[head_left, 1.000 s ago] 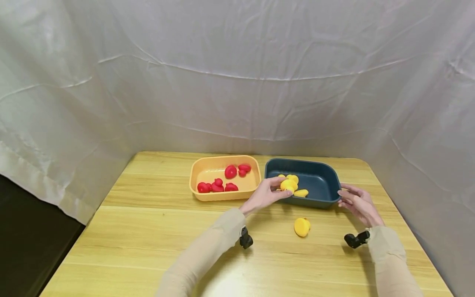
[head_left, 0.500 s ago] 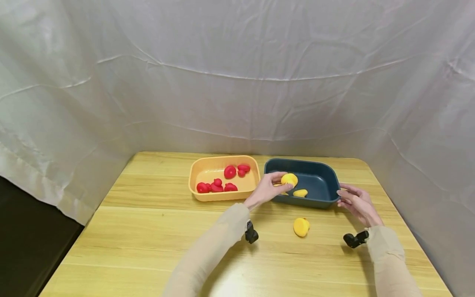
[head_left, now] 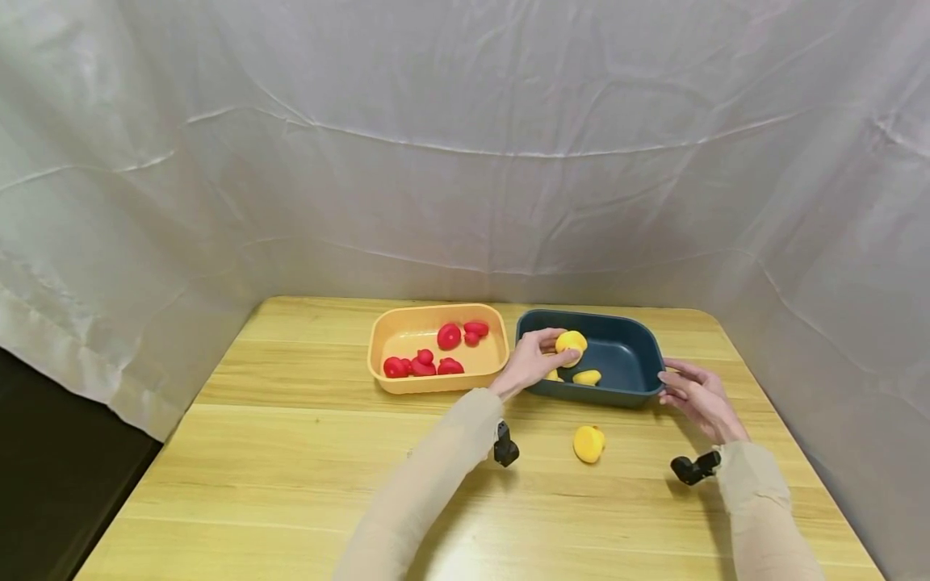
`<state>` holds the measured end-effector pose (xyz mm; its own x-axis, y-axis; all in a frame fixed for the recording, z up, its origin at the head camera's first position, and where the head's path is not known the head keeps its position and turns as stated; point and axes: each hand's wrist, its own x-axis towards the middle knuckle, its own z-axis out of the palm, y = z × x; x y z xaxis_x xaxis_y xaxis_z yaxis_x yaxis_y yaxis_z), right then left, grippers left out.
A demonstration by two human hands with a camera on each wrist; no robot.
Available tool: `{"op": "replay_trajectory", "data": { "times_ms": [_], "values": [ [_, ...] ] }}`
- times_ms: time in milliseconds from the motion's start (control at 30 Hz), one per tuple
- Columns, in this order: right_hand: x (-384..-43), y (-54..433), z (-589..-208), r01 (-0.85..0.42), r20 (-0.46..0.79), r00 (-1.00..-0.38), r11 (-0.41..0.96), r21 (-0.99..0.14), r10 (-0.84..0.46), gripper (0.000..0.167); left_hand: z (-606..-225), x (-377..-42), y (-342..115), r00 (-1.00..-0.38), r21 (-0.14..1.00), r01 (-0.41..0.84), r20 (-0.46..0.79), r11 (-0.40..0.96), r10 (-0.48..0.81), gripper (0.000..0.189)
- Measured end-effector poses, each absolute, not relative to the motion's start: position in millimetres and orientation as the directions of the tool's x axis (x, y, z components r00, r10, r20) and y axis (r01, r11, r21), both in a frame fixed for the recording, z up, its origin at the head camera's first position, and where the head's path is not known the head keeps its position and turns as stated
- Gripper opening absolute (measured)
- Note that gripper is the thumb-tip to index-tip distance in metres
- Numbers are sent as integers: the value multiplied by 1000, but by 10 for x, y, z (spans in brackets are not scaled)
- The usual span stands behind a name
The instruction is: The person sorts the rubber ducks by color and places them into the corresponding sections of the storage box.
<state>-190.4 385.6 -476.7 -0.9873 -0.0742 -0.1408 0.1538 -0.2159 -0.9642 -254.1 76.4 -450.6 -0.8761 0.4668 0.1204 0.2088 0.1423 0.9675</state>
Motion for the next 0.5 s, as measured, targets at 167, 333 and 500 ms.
{"op": "replay_trajectory", "data": {
  "times_ms": [167,333,500],
  "values": [
    [-1901,3853,-4765,158,-148,-987,-204,-966,-65,22,-4520,-2567,819,-875,965,221,132,141,466,40],
    [-1904,3849,-4770,155,-145,-987,-203,-967,-62,22,-4516,-2592,869,-878,966,222,137,136,460,38],
    [-1901,3848,-4774,155,-147,-988,-208,-966,-57,23,-4485,-2594,913,-885,963,213,120,163,449,38]
  ]
}}
